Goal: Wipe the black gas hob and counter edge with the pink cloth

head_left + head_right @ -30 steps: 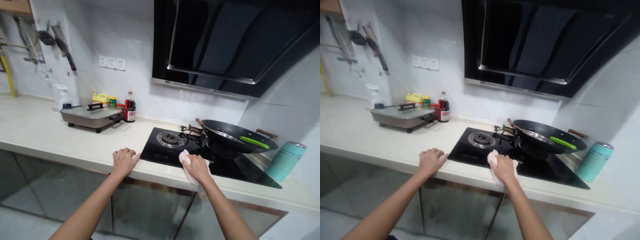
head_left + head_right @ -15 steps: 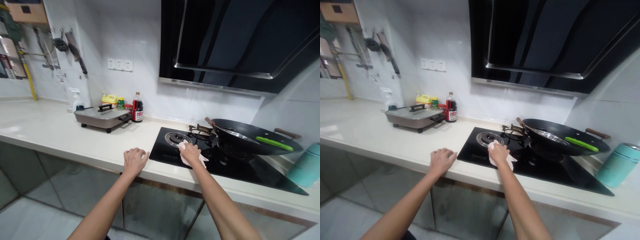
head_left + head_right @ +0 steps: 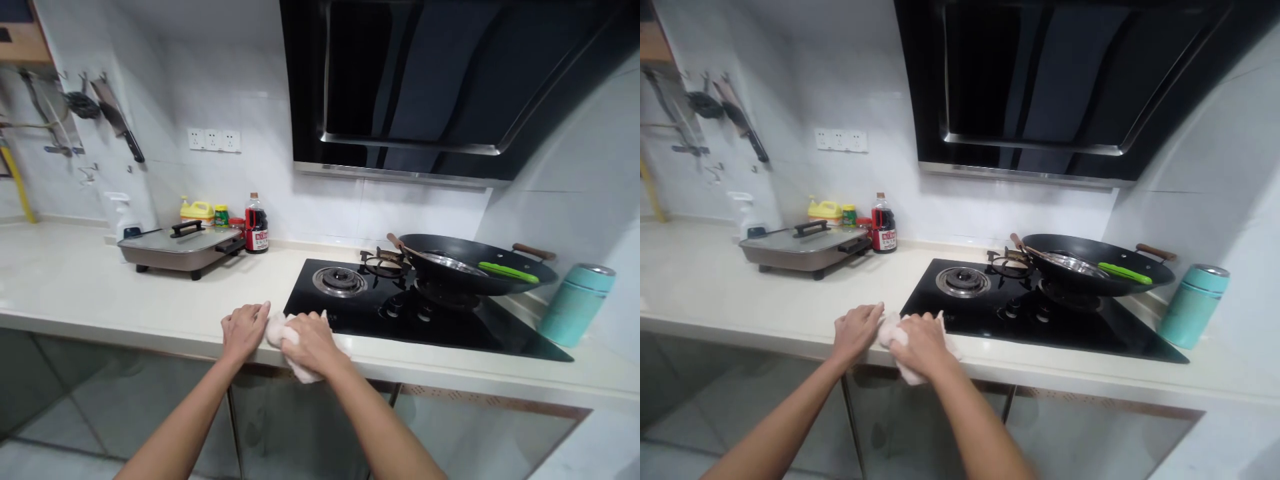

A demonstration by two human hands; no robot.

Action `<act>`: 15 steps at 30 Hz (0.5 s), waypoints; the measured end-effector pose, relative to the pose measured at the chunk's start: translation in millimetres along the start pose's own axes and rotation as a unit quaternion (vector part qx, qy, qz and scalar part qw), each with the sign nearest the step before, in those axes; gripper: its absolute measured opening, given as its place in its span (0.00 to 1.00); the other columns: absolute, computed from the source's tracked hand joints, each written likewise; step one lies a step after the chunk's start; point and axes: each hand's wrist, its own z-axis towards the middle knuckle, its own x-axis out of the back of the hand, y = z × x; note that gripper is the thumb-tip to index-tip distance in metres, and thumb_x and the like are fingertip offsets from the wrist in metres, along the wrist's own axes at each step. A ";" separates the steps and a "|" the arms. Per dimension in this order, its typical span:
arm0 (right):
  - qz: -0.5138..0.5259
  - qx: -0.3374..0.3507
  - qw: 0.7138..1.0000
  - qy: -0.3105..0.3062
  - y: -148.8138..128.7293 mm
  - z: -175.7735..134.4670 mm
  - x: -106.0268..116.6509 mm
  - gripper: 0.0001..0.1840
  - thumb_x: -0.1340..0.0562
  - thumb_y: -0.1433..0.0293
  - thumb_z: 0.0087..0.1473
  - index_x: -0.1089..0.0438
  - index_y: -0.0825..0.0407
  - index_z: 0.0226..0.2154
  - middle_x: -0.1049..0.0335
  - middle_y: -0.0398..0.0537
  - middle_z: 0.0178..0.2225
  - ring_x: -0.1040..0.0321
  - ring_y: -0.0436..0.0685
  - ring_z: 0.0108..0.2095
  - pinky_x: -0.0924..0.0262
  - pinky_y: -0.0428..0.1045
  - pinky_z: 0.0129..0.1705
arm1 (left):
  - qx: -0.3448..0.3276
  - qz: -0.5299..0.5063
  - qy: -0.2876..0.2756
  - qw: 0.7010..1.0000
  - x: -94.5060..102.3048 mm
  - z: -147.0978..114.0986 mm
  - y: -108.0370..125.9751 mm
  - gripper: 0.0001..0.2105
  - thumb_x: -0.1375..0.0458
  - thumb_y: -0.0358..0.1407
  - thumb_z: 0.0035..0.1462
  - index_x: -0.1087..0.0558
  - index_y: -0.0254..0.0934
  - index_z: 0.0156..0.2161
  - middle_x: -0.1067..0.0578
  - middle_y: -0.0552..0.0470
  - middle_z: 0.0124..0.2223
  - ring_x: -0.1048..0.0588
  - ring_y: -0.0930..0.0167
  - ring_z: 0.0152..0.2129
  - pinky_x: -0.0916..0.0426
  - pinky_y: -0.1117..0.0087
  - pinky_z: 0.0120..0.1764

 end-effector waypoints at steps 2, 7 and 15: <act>-0.011 -0.032 0.999 -0.002 26.4 -15.7 13.3 0.16 0.40 0.55 0.62 0.24 0.45 0.44 0.25 0.45 0.44 0.35 0.59 0.42 0.45 0.55 0.48 | -0.009 0.027 -0.011 1.000 0.9 -0.5 0.0 0.26 0.59 0.52 0.71 0.20 0.44 0.40 0.18 0.46 0.51 0.26 0.57 0.53 0.42 0.53 0.56; -0.037 -0.161 0.985 0.056 125.1 -94.7 52.8 0.17 0.45 0.61 0.63 0.23 0.49 0.41 0.23 0.49 0.43 0.32 0.59 0.43 0.44 0.52 0.48 | -0.021 0.050 -0.011 0.998 1.2 -1.5 2.4 0.28 0.60 0.51 0.71 0.20 0.43 0.37 0.17 0.45 0.48 0.26 0.57 0.51 0.42 0.54 0.54; -0.164 -0.451 0.866 0.138 305.5 -245.7 128.0 0.33 0.54 0.51 0.63 0.23 0.53 0.49 0.25 0.63 0.50 0.29 0.71 0.48 0.39 0.61 0.49 | -0.027 0.066 0.002 0.997 -1.8 -2.2 6.7 0.28 0.58 0.52 0.69 0.18 0.42 0.39 0.17 0.43 0.47 0.26 0.55 0.51 0.44 0.52 0.55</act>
